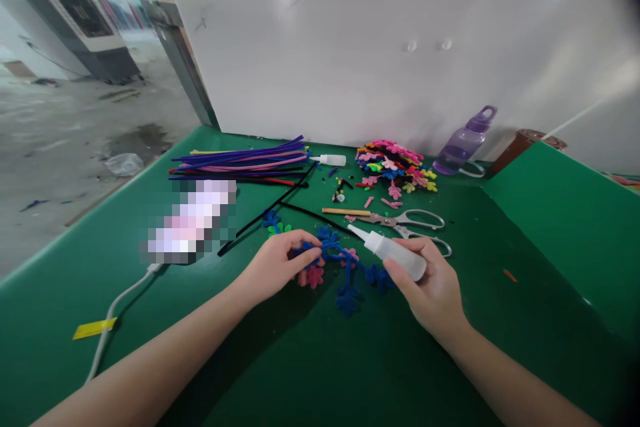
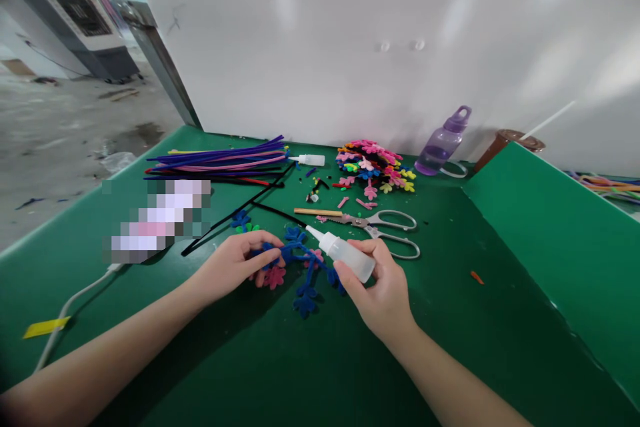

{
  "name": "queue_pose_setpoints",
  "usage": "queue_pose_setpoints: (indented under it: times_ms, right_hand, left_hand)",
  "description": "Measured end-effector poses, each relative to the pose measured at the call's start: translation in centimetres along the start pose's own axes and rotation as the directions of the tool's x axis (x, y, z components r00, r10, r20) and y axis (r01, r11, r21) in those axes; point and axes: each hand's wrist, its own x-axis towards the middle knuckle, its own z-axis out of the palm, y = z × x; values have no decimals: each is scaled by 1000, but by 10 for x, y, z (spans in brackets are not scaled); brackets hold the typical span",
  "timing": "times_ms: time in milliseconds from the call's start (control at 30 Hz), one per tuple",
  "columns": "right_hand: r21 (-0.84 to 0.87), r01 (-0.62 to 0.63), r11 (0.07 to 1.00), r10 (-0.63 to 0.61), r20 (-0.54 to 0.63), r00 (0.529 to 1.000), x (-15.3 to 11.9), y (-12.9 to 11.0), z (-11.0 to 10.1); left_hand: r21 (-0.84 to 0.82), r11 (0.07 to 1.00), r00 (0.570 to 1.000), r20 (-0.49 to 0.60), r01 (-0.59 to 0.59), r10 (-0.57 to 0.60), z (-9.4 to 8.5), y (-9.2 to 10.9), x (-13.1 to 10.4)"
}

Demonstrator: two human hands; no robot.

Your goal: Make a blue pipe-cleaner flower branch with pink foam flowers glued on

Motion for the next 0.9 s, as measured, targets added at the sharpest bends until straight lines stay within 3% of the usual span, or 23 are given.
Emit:
queue_pose_setpoints:
  times_ms: [333,567,733,900]
  right_hand:
    - [-56,64,996,-57,109,992,-3,-2,0]
    - [-132,138,982,-118,146,982,-3,-1,1]
    - [-196,207,958,-177,160,971,-3,1,3]
    - [-201,176,964,-158,102,982,-5,2,3]
  left_hand:
    - [42,999,999,-38,11,-10,-2,1,-1]
    - [-82,997,1000,21,15,-13,-1,-1,-1]
    - [-171,985,999,50,-8,17,-1,0,0]
    - [-185,983,1000,22,-15,19,-1,1,0]
